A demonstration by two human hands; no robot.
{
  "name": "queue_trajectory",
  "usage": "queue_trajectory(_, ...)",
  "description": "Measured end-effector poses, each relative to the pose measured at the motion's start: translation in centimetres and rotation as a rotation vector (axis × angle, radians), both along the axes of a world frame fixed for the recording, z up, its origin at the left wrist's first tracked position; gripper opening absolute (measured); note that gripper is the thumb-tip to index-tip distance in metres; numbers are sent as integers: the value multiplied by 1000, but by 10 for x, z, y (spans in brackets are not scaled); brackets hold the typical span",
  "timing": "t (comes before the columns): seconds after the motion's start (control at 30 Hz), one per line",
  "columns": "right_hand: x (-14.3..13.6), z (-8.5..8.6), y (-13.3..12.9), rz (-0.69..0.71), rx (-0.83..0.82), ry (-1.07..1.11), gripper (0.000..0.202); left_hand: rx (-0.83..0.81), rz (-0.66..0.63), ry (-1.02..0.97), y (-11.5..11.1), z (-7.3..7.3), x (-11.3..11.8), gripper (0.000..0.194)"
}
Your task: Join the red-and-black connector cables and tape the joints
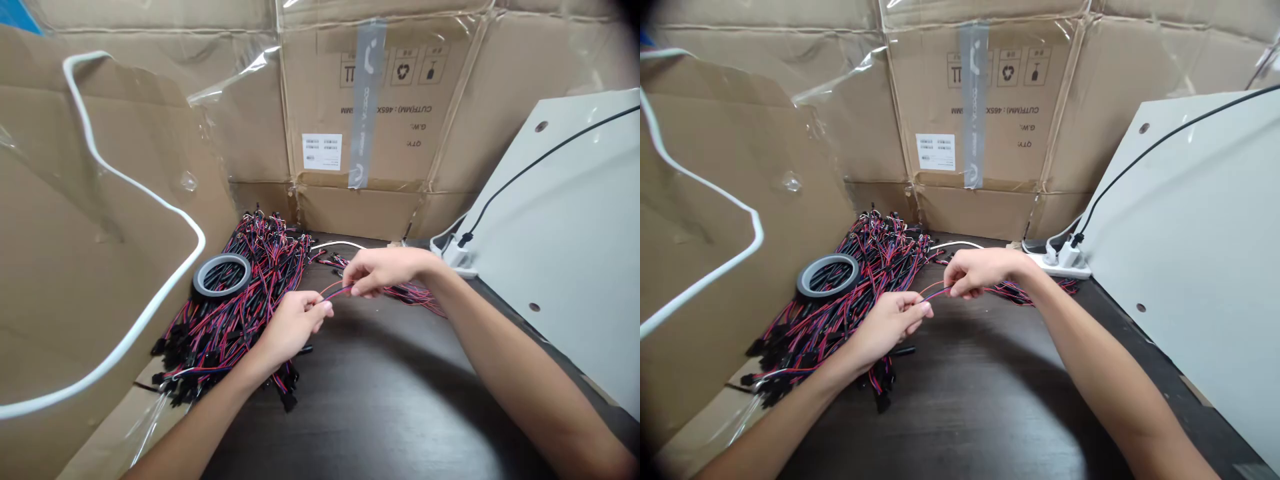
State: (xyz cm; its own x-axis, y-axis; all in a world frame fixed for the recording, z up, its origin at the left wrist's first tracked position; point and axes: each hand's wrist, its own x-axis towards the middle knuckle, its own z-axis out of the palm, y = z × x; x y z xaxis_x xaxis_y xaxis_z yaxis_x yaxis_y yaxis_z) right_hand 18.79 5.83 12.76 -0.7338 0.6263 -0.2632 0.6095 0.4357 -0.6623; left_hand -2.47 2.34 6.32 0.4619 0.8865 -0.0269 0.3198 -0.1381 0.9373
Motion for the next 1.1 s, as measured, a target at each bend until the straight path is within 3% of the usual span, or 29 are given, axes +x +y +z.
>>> queue_trajectory(0.13,15,4,6,-102,-4,80,22,-161,-22,-130,0,4,-6,24)
queue_trajectory(0.33,23,-1,11,-210,-35,332,24,-209,-134,-154,1,-2,-4,35)
queue_trajectory(0.5,10,-12,14,-105,-207,430,32,-284,-231,-262,-3,-1,-5,52)
queue_trajectory(0.73,-7,-26,14,4,-276,434,29,-192,-158,-264,-8,6,-2,34)
queue_trajectory(1.1,-21,-29,3,7,-353,433,33,-216,-137,-256,-15,11,-1,19)
